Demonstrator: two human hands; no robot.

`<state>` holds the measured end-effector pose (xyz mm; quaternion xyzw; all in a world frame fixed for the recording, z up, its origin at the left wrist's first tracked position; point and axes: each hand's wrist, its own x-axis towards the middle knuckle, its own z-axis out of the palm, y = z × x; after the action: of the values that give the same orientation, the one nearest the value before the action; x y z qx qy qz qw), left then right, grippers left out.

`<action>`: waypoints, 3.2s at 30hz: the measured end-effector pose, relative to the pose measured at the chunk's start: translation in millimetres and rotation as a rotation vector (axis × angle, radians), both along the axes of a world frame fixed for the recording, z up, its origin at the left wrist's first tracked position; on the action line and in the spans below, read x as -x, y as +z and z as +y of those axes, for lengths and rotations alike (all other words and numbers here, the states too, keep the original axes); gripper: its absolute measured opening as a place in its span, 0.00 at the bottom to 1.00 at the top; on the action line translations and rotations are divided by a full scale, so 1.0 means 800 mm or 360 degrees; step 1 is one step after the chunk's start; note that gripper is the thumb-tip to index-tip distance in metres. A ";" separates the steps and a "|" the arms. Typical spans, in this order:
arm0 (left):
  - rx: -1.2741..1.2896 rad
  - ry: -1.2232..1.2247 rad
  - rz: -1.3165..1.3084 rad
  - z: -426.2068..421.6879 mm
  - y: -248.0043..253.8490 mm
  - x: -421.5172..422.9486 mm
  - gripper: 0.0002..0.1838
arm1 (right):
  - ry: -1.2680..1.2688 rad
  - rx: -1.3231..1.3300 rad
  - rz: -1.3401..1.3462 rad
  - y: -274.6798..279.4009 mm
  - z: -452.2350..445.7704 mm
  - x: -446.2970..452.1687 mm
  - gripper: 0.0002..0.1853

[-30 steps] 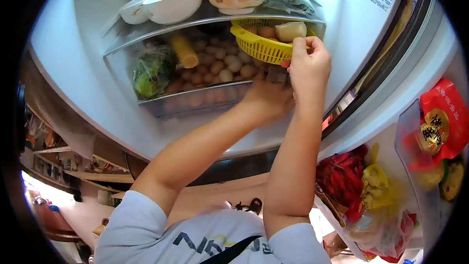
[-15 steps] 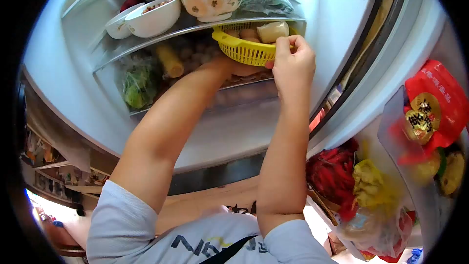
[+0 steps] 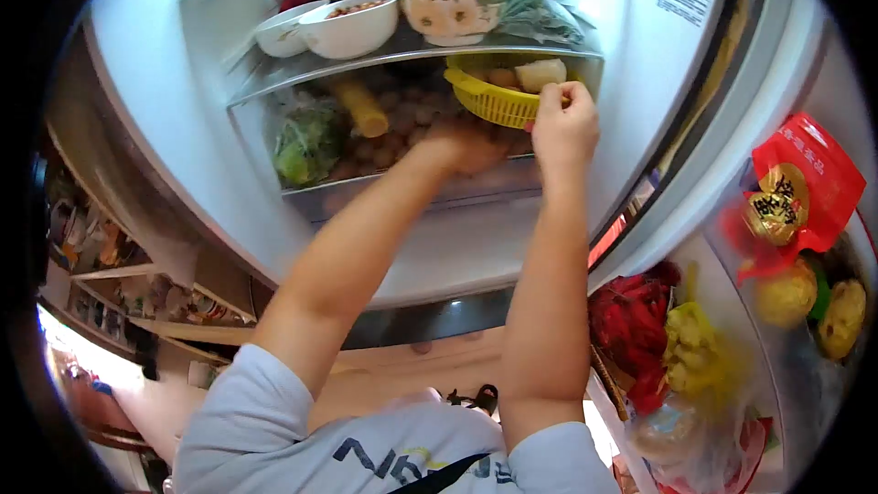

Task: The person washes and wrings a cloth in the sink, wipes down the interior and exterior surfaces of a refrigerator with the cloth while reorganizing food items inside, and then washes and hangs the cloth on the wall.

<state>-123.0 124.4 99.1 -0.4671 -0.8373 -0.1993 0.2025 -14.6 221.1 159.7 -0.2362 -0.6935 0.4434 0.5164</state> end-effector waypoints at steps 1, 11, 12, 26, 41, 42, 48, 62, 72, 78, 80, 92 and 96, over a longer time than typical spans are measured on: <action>0.0108 0.0083 -0.0021 -0.026 0.009 -0.021 0.24 | 0.0027 0.0044 -0.0004 -0.001 0.001 0.003 0.13; -0.0177 0.0289 0.0451 -0.171 -0.037 -0.083 0.22 | 0.0056 0.0052 -0.0290 -0.042 -0.011 0.044 0.18; -0.0240 0.0255 0.0455 -0.176 -0.041 -0.081 0.22 | 0.0108 0.0093 -0.0279 -0.041 -0.019 0.042 0.18; -0.0434 0.0677 0.0454 -0.251 -0.077 -0.102 0.22 | 0.0920 -0.0555 -0.0184 -0.009 -0.165 0.091 0.16; -0.0352 0.0828 0.0155 -0.280 -0.116 -0.104 0.17 | 0.0877 -0.0904 -0.1149 0.024 -0.250 0.186 0.36; -0.0356 0.0821 0.0149 -0.280 -0.114 -0.105 0.17 | 0.0907 -0.0914 -0.1158 0.025 -0.243 0.188 0.33; -0.0487 0.0744 0.0380 -0.276 -0.114 -0.104 0.15 | 0.0787 -0.1026 -0.1014 0.017 -0.189 0.212 0.26; -0.0510 0.0678 0.0311 -0.254 -0.084 -0.111 0.16 | 0.0489 -0.0983 -0.0567 0.002 -0.222 0.224 0.20; -0.0376 0.0345 0.0362 -0.221 -0.061 -0.099 0.17 | 0.0804 -0.0754 -0.0891 0.047 -0.213 0.132 0.30; -0.0199 -0.0099 0.0568 -0.158 -0.030 -0.063 0.21 | 0.0558 -0.0531 -0.0923 0.041 -0.177 0.056 0.30; -0.1034 -0.0838 -0.0530 -0.075 -0.072 -0.033 0.20 | 0.0472 -0.0465 -0.0791 0.028 -0.174 0.040 0.27; -0.0274 0.0176 0.0247 -0.210 -0.027 -0.052 0.14 | 0.0007 -0.0343 -0.0436 -0.047 -0.138 -0.036 0.17; -0.0434 0.0422 0.0505 -0.251 -0.054 -0.052 0.14 | 0.0002 -0.0552 -0.0398 -0.102 -0.114 -0.052 0.14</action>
<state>-81.8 -76.1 55.7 -0.3470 -0.8143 -0.2064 0.4171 26.6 129.7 78.4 -0.1966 -0.8183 0.2850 0.4588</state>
